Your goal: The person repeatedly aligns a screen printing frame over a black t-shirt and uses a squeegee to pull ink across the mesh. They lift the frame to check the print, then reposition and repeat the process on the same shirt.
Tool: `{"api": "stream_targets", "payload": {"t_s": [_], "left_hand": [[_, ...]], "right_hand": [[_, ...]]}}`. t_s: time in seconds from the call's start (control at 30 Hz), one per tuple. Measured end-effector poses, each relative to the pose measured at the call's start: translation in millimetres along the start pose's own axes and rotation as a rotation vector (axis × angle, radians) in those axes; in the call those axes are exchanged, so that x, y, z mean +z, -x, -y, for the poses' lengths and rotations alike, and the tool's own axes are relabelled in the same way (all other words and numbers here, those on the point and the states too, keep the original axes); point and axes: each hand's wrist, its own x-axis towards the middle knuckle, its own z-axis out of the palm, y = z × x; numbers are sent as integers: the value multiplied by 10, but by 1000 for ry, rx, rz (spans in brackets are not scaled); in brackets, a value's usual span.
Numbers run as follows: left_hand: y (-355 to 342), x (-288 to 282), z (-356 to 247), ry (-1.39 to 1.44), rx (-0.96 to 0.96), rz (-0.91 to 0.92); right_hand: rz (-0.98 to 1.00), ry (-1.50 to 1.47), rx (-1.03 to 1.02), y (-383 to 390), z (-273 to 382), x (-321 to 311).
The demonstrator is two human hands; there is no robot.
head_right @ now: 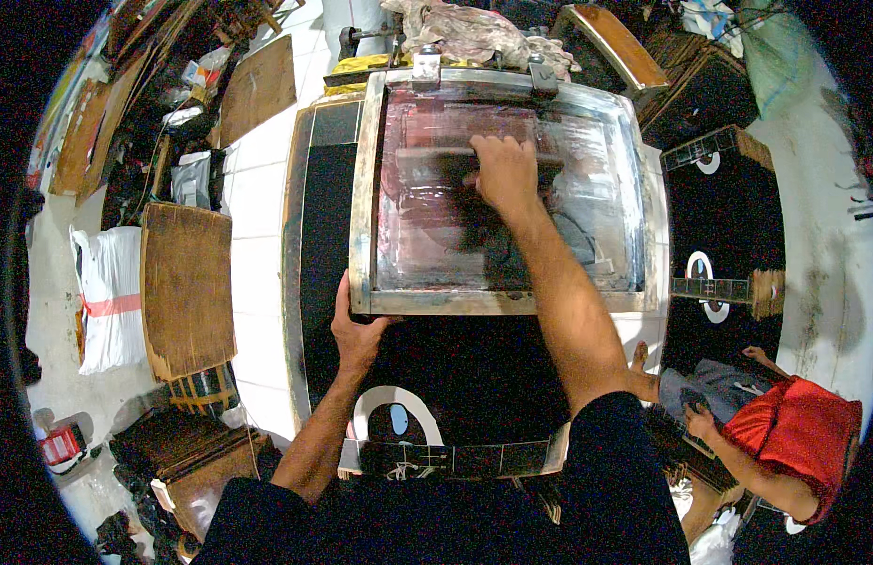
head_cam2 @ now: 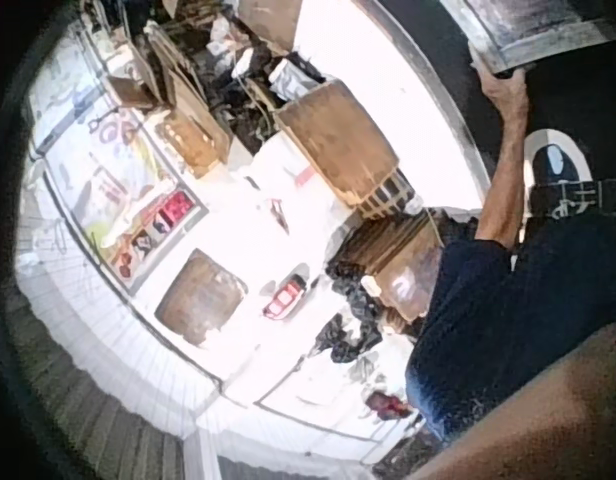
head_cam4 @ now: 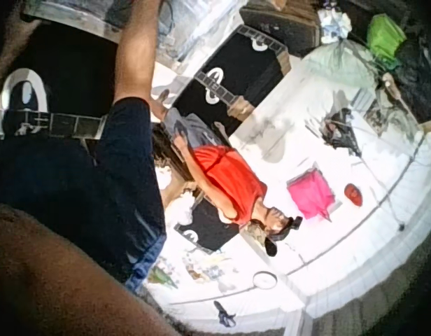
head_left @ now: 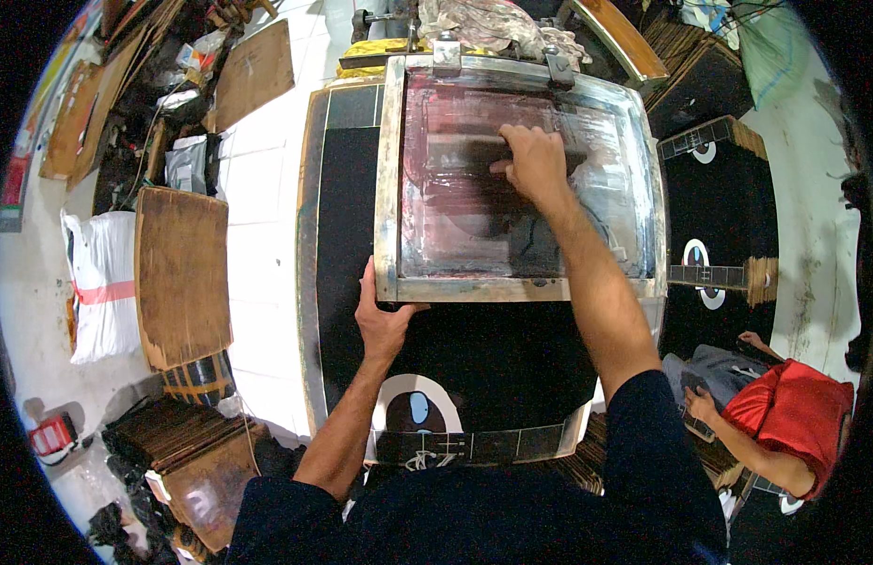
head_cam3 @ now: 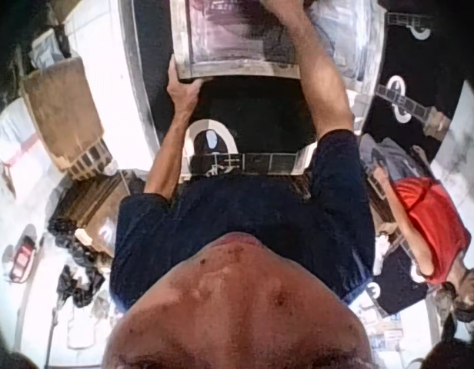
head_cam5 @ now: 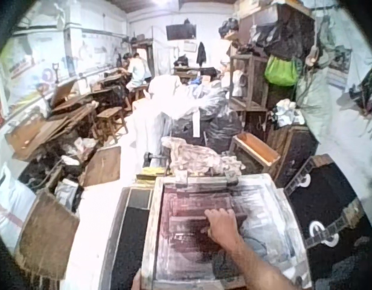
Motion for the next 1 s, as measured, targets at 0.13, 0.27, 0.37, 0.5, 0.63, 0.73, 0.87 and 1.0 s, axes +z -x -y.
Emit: {"api": "stream_targets", "payload": {"t_s": [0.13, 0.27, 0.37, 0.5, 0.63, 0.73, 0.87, 1.0], "left_hand": [[-14, -15, -79, 107, -43, 6], [-28, -16, -86, 57, -3, -1], [-24, -13, -69, 42, 13, -9], [-16, -7, -60, 92, 7, -5], [-19, 4, -87, 108, -10, -7], [-22, 2, -125, 90, 5, -9], [-20, -5, -144, 5, 64, -19], [-28, -3, -106, 105, 24, 9]], "right_hand": [[49, -34, -18, -17, -51, -96], [155, -70, -33, 162, -41, -83], [141, -34, -30, -115, -160, 5], [156, -5, -22, -959, -391, 157], [266, 10, 91, -1267, -418, 218], [29, -2, 56, -763, -242, 235], [-23, -3, 46, 236, 64, 140], [-83, -87, 112, 819, 276, 36]]}}
